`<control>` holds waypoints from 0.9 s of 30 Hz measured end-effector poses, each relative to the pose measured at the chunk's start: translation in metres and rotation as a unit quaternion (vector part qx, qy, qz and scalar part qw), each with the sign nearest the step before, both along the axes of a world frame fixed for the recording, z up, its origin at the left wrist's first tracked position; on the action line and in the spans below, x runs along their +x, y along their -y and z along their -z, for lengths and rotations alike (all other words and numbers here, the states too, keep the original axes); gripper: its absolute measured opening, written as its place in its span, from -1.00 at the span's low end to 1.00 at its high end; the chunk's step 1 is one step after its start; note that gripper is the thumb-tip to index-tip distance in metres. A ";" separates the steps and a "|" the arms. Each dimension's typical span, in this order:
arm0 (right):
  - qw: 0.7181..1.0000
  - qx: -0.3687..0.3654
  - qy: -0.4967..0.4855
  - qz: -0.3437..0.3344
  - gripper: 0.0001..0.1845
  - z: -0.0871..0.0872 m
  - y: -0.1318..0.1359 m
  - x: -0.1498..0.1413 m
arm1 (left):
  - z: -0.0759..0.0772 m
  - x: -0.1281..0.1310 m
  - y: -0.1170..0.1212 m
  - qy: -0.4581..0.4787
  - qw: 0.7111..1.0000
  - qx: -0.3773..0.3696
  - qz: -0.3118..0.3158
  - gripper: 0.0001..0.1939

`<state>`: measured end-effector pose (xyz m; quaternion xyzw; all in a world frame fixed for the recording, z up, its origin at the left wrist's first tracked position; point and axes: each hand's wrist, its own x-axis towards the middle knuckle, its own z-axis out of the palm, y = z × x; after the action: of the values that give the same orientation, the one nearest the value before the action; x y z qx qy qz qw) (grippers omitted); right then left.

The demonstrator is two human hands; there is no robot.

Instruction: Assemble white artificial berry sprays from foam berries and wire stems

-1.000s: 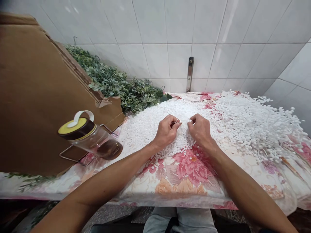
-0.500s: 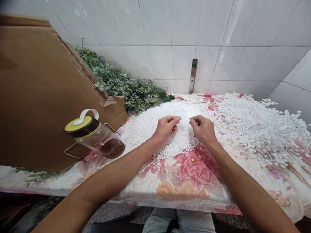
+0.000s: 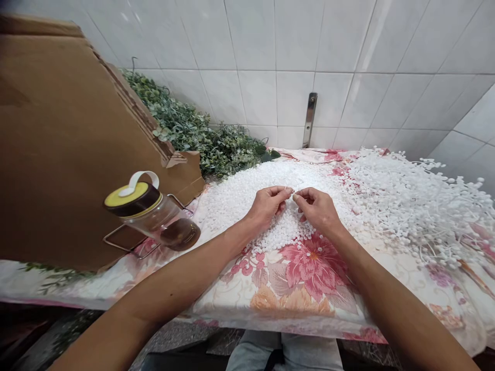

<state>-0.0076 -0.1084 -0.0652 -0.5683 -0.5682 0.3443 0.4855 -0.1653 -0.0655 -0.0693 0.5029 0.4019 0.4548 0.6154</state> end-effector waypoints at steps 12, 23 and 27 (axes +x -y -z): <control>1.000 -0.003 -0.016 0.005 -0.67 0.008 -0.004 0.002 | 0.001 0.002 0.002 0.005 0.999 0.033 0.023 -0.68; 0.999 -0.013 0.034 -0.002 -0.71 0.003 0.000 -0.002 | 0.004 0.004 0.003 -0.009 0.999 0.041 -0.007 -0.67; 1.000 -0.011 0.024 -0.002 -0.63 0.003 0.001 -0.003 | 0.002 0.003 0.001 0.002 1.000 0.026 -0.010 -0.70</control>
<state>-0.0103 -0.1089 -0.0678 -0.5807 -0.5770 0.3372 0.4649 -0.1628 -0.0669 -0.0714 0.5139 0.3932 0.4724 0.5985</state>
